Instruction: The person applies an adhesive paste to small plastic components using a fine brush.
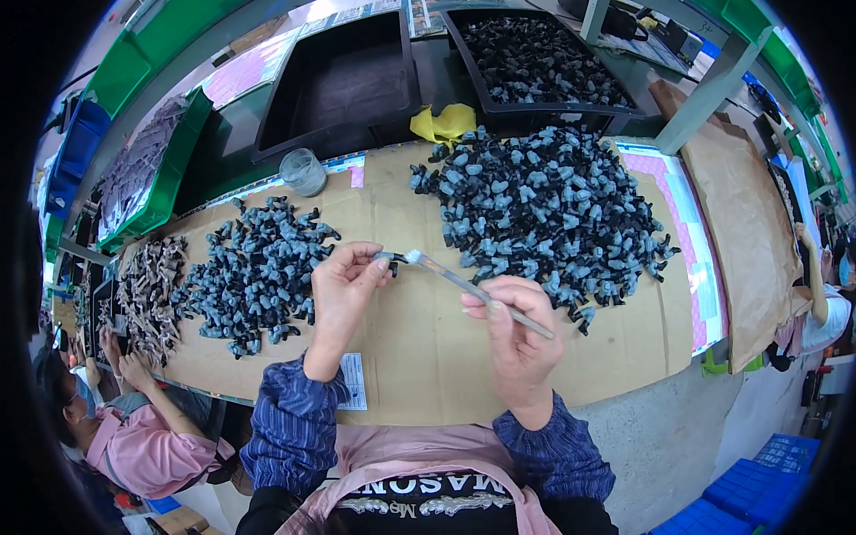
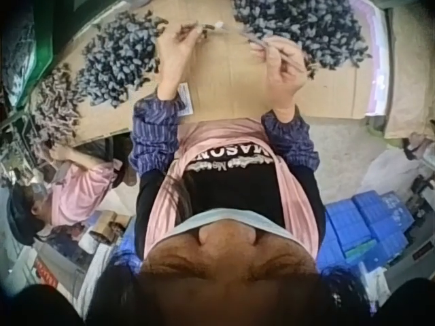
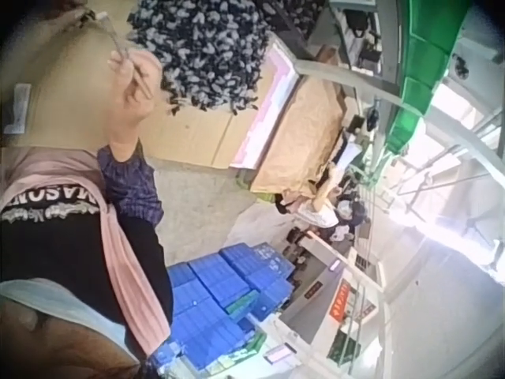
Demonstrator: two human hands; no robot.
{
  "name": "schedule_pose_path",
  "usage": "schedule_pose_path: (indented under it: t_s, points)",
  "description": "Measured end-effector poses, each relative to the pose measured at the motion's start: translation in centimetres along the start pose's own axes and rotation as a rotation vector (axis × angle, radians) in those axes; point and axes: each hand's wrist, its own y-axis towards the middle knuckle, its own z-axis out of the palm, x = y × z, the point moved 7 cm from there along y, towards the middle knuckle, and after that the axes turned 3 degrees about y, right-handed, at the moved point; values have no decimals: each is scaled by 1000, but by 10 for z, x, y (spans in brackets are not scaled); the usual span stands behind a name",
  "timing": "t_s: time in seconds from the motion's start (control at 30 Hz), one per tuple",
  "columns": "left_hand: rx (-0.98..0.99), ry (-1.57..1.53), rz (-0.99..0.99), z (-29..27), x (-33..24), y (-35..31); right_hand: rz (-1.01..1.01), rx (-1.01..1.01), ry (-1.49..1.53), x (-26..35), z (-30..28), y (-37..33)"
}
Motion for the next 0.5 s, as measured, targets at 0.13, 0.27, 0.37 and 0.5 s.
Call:
schedule_pose_path:
  t_s: [0.13,0.27,0.37,0.5]
  points:
    - [-84,50,146,-3,-8,-16,-40,111,-114,-4,23,8]
    - [-86,-12,123,-4,-2,-19,-76,110,-140,-4,33,0]
    - [-115,-239,74,-6,6,-17,-124,105,-203,-1,36,-9]
    - [-164,-405,68,-9,14,-13,-210,166,-311,5,42,-18]
